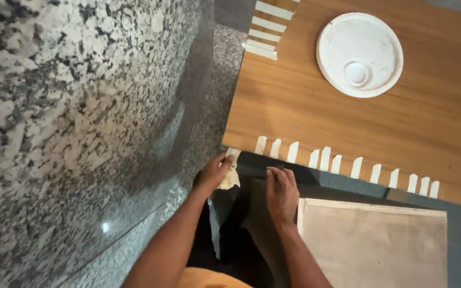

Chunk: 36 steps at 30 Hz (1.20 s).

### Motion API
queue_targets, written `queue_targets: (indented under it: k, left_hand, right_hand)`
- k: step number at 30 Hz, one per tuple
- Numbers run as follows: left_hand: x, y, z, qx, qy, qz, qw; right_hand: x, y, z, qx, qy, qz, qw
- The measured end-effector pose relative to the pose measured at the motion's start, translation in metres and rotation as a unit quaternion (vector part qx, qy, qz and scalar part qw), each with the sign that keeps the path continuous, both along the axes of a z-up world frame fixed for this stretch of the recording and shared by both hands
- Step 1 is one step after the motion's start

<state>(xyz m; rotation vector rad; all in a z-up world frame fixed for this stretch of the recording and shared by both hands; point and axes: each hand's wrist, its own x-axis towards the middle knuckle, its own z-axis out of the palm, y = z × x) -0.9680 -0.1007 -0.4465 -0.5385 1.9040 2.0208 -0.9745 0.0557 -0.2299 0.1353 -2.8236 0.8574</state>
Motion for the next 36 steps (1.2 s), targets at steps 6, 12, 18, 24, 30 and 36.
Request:
queue_targets:
  k: [6,12,18,24,30,36]
  left_hand:
    - [-0.029,0.054,-0.011,0.002,-0.092,0.161,0.983]
    - [-0.044,0.066,0.001,0.086,-0.150,0.179,0.969]
    - [-0.070,0.087,-0.035,0.061,-0.207,0.187,0.958]
    - [-0.038,0.062,-0.078,-0.039,-0.292,0.091,0.951]
    - [0.040,0.041,-0.045,-0.076,-0.183,0.064,0.978]
    - [0.053,0.038,0.019,0.097,0.006,-0.016,0.995]
  right_hand:
    - [-0.010,0.002,0.006,-0.048,-0.033,0.004,0.998]
    - [-0.031,0.006,-0.007,-0.174,-0.156,-0.066,0.970]
    - [-0.078,0.021,-0.032,-0.191,-0.116,-0.048,0.974]
    - [-0.092,0.009,-0.032,-0.066,-0.123,-0.045,0.989]
    - [-0.104,-0.001,-0.013,-0.027,-0.118,0.035,0.992]
    - [-0.111,0.006,-0.002,-0.002,-0.101,0.048,0.994]
